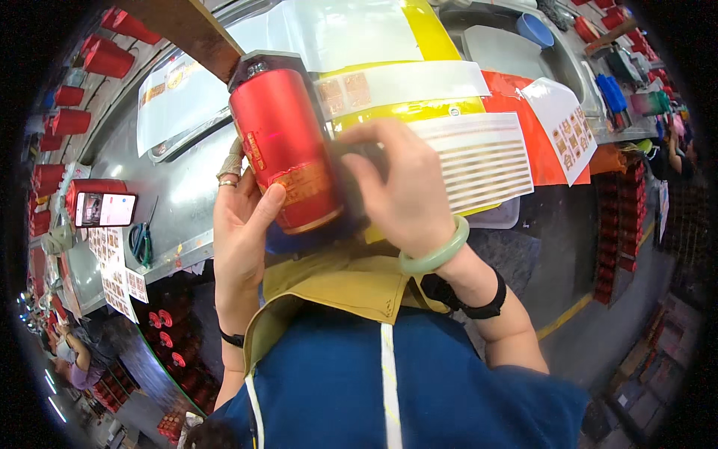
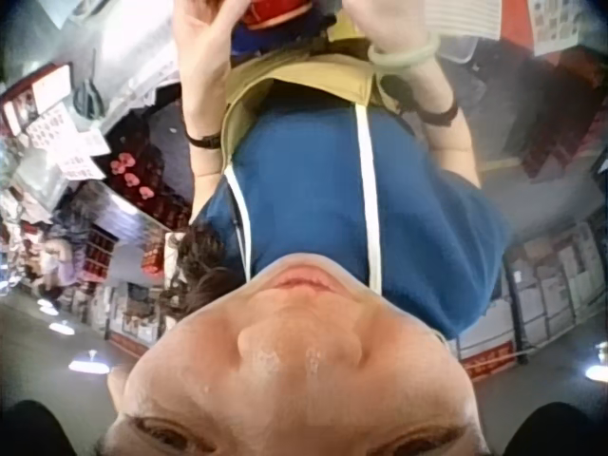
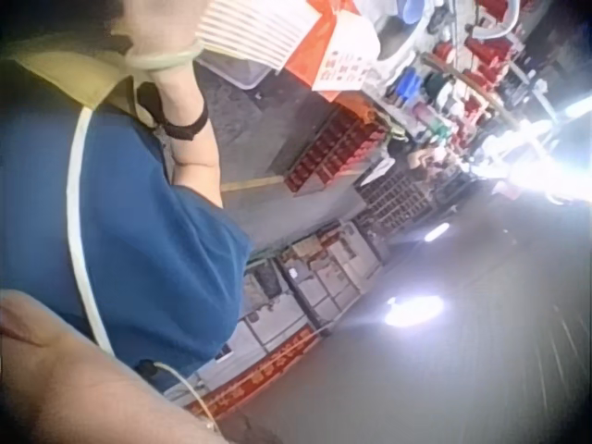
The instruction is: Applying labels and cleaning the exterior of red cylindrical containers in a production setting.
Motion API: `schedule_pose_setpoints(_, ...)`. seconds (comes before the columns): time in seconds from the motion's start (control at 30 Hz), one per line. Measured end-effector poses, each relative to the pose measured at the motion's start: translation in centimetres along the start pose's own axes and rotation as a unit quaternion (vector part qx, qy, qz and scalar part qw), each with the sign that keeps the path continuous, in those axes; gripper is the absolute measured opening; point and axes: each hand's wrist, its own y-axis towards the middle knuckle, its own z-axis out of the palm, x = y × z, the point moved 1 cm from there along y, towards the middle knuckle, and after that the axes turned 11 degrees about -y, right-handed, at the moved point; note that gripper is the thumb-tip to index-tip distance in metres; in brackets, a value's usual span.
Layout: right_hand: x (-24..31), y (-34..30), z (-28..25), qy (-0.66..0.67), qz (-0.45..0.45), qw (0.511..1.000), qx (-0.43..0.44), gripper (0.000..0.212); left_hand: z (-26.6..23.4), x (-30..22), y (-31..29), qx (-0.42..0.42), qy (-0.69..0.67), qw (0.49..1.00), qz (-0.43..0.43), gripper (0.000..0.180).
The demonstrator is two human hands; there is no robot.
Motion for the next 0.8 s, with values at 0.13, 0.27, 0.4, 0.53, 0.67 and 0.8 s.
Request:
schedule_pose_setpoints(0.13,-1.5,0.2,0.3,0.047,0.022,0.999,0.004,0.023,0.2,-0.1,0.2,0.009,-0.011,1.0,-0.005,0.082)
schedule_pose_setpoints(0.27,1.7,1.8,-1.0,0.054,-0.117,0.991,0.036,0.022,0.0,0.2,0.1,0.017,-0.028,0.999,0.006,0.082)
schedule_pose_setpoints(0.4,2.6,4.5,-0.6,-0.101,-0.285,0.953,-0.031,0.024,-0.6,0.8,-0.7,0.071,-0.045,0.996,0.038,0.107)
schedule_pose_setpoints(0.53,4.1,5.0,-0.7,-0.073,-0.327,0.942,0.012,0.024,-2.1,2.3,-2.2,0.063,0.265,0.954,0.123,0.137)
schedule_pose_setpoints(0.67,5.0,5.2,0.6,-0.145,-0.385,0.912,0.002,0.021,-1.3,2.6,-2.2,-0.02,0.306,0.934,0.184,0.116)
schedule_pose_setpoints(0.8,4.9,5.3,-0.9,-0.138,-0.351,0.926,-0.003,0.021,-1.0,2.4,-2.2,-0.013,0.371,0.896,0.245,0.11)
